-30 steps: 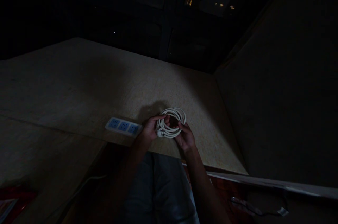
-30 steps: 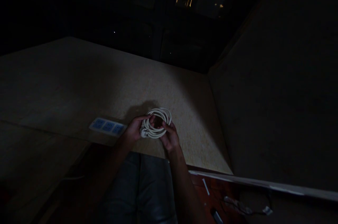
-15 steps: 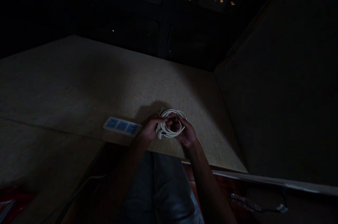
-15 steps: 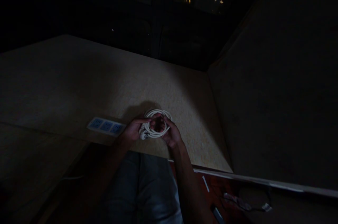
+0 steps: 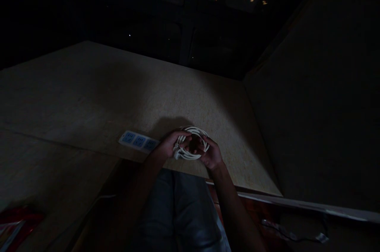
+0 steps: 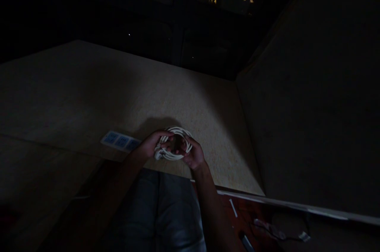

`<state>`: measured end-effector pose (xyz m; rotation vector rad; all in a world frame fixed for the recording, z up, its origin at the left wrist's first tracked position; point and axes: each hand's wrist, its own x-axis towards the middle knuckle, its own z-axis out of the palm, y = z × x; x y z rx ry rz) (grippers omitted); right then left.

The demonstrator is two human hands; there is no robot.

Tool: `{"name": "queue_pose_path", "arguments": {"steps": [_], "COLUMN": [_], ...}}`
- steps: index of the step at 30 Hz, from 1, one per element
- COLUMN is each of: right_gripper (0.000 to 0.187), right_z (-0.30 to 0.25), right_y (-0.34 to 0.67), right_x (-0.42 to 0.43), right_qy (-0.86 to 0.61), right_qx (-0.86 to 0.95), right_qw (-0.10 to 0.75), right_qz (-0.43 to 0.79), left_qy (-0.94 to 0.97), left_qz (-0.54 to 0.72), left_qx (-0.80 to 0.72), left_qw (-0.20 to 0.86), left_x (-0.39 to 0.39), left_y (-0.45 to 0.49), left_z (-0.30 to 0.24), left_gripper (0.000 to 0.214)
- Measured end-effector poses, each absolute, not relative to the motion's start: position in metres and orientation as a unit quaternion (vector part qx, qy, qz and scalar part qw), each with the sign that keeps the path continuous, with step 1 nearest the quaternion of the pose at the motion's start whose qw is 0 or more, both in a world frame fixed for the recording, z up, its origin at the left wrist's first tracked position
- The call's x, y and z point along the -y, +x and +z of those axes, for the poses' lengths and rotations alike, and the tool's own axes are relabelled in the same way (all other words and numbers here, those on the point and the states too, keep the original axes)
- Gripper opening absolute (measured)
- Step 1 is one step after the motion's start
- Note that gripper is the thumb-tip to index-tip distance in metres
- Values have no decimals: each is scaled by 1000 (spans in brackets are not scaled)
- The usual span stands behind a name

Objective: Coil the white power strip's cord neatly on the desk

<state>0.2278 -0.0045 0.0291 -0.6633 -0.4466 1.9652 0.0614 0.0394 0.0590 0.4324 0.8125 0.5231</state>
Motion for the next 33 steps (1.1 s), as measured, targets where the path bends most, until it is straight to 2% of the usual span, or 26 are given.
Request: {"name": "queue_pose_path", "arguments": {"steps": [5,9,13,19,22,28,33], "right_gripper": [52,43,34,31,32,38,44], "right_z": [20,20,22,28,31,35,37], "right_y": [235,241,243,233,226,216,214], "right_x": [-2,-2,2,2,3,8,10], "right_qy": [-276,-309,-339,-334,-322,-387,-422], "right_qx": [209,212,220,220,206,177,178], "right_qw": [412,390,405,481,509,552,556], "right_qz": [843,841,820,780,771,717,694], "left_qy": [239,247,265,395,528,713,759], "left_qz": [248,229,204,269,284,247,190], "left_qx": [-439,-431,-471,-483,-477,-552,-574], "left_qw": [830,837,816,733,643,354,242], "left_x": [-39,-41,-44,-45,-45,-39,-26], "left_y": [59,56,59,63,60,57,55], "left_z": [64,67,65,56,54,58,62], "left_gripper": [13,12,15,39,44,38,46]}}
